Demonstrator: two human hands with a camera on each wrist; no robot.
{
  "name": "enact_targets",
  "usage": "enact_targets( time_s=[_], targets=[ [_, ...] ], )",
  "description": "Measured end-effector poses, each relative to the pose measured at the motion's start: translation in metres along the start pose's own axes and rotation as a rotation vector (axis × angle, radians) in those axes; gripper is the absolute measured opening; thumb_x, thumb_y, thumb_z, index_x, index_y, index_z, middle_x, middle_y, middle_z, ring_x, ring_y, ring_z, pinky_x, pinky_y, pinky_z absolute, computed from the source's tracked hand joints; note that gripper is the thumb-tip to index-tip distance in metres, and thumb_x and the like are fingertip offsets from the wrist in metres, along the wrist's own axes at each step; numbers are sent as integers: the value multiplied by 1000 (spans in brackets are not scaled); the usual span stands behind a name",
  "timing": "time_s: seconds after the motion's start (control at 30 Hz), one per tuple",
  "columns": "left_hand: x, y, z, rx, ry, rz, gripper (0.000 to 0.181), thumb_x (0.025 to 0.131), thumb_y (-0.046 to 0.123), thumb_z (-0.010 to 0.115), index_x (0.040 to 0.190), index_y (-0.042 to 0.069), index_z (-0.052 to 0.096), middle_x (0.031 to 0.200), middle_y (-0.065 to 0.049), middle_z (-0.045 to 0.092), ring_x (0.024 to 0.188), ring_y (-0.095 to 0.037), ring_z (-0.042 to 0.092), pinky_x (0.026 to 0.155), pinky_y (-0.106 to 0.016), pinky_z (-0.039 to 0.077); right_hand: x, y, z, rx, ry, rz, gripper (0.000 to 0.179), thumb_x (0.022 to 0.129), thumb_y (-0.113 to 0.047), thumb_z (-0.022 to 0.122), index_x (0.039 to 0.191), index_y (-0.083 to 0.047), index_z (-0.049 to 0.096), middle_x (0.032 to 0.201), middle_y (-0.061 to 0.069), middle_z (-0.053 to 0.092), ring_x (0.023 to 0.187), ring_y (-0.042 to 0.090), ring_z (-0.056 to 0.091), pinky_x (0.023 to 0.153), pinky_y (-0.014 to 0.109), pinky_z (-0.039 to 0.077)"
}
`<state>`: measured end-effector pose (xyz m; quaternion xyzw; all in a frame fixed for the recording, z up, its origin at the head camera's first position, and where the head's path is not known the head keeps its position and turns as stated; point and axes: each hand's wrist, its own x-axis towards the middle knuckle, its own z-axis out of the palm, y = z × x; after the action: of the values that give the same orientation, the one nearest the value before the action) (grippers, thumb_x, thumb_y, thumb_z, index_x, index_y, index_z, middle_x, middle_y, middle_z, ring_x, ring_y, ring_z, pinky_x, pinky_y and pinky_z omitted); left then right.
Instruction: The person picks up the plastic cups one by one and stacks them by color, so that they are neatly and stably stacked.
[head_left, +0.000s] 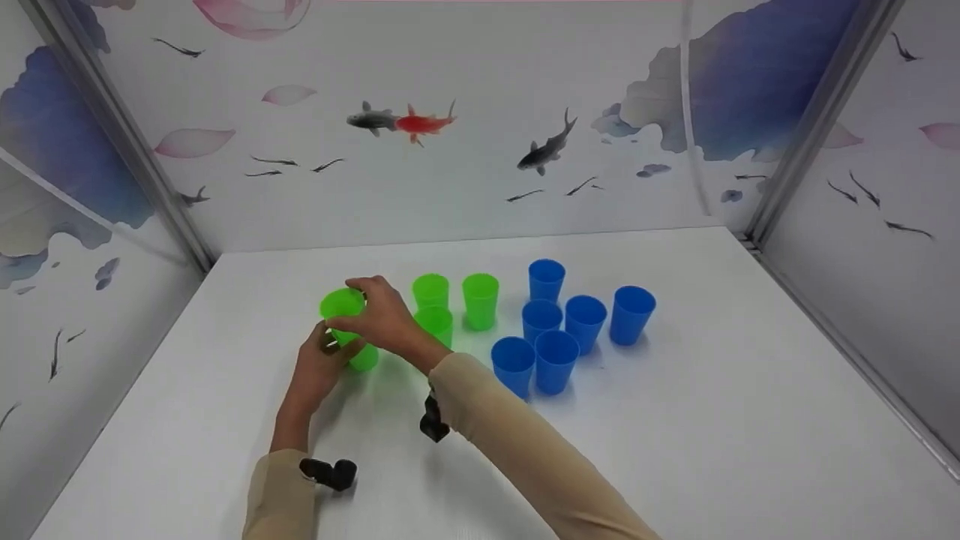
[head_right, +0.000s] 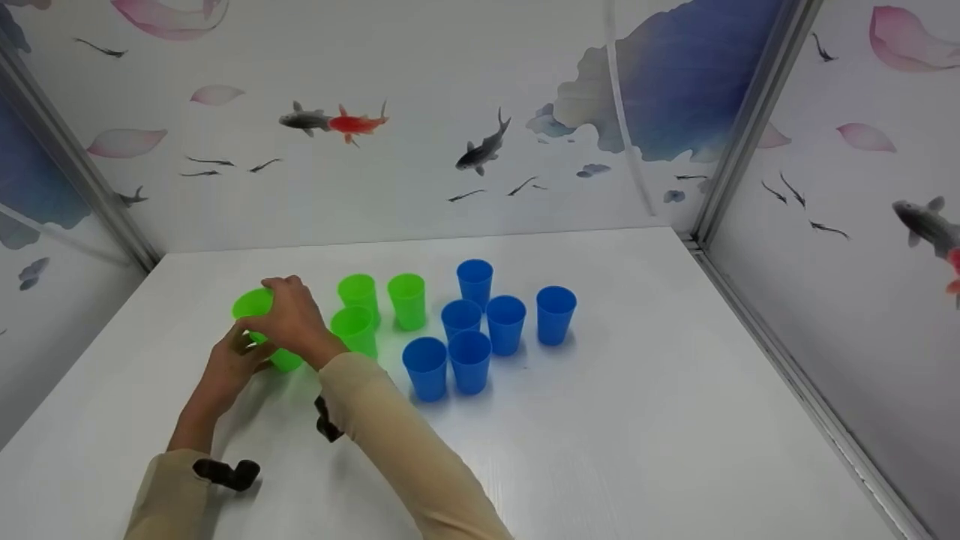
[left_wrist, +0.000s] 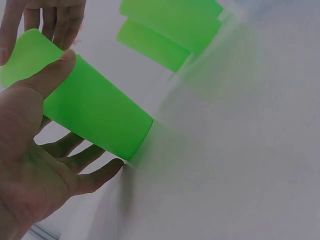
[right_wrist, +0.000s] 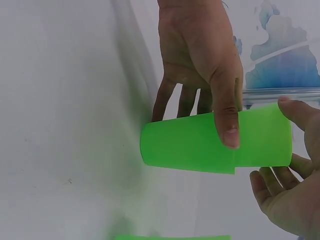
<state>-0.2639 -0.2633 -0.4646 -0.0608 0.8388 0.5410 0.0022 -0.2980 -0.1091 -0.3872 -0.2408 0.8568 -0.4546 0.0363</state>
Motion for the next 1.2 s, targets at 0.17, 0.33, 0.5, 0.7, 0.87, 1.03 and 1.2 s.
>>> enact_targets(
  time_s=[0.17, 0.33, 0.5, 0.7, 0.87, 1.03, 1.2],
  targets=[
    [-1, -1, 1, -5, 5, 7, 80, 95, 49, 65, 157, 15, 26, 161, -19, 33, 148, -39, 35, 117, -51, 40, -2, 8, 7, 20, 16, 7, 66, 89, -34, 77, 145, -10, 51, 143, 8, 55, 128, 20, 56, 107, 29, 49],
    [0, -2, 1, -11, 4, 39, 80, 96, 46, 65, 158, 14, 25, 161, -19, 34, 147, -38, 38, 116, -50, 40, -4, 13, 9, 39, 37, 28, 66, 89, -34, 77, 145, -11, 51, 144, 7, 56, 130, 20, 56, 109, 30, 48],
    [0, -4, 1, -20, 6, 65, 74, 99, 38, 62, 158, 11, 25, 159, -19, 35, 146, -40, 38, 116, -51, 40, -7, 16, 10, 49, 35, 25, 68, 88, -32, 78, 147, -10, 50, 145, 7, 56, 136, 22, 52, 113, 33, 45],
    [0, -5, 3, -55, 8, 86, 78, 96, 43, 66, 156, 11, 28, 157, -18, 38, 145, -37, 41, 116, -49, 41, -15, 20, 9, 126, 90, -19, 64, 89, -30, 77, 145, -10, 52, 145, 7, 56, 137, 23, 52, 112, 34, 46],
    [1, -4, 3, -40, 9, 65, 87, 92, 50, 68, 157, 11, 25, 158, -19, 38, 145, -36, 41, 116, -49, 41, -28, 20, 3, 212, 124, -89, 62, 90, -30, 76, 144, -11, 53, 143, 7, 56, 136, 23, 52, 109, 35, 49],
    [0, -2, 3, -48, 9, 65, 85, 93, 46, 69, 157, 11, 26, 157, -19, 39, 145, -36, 42, 116, -49, 41, -44, 18, -6, 258, 174, -171, 58, 89, -25, 77, 141, -10, 56, 141, 8, 58, 133, 22, 53, 108, 40, 49],
    [-1, 0, 2, -59, 5, 61, 87, 93, 48, 67, 158, 10, 23, 159, -19, 36, 147, -37, 37, 119, -52, 36, -56, 21, -14, 263, 245, -184, 56, 89, -25, 77, 139, -10, 57, 140, 7, 59, 133, 22, 53, 109, 41, 48]
  ],
)
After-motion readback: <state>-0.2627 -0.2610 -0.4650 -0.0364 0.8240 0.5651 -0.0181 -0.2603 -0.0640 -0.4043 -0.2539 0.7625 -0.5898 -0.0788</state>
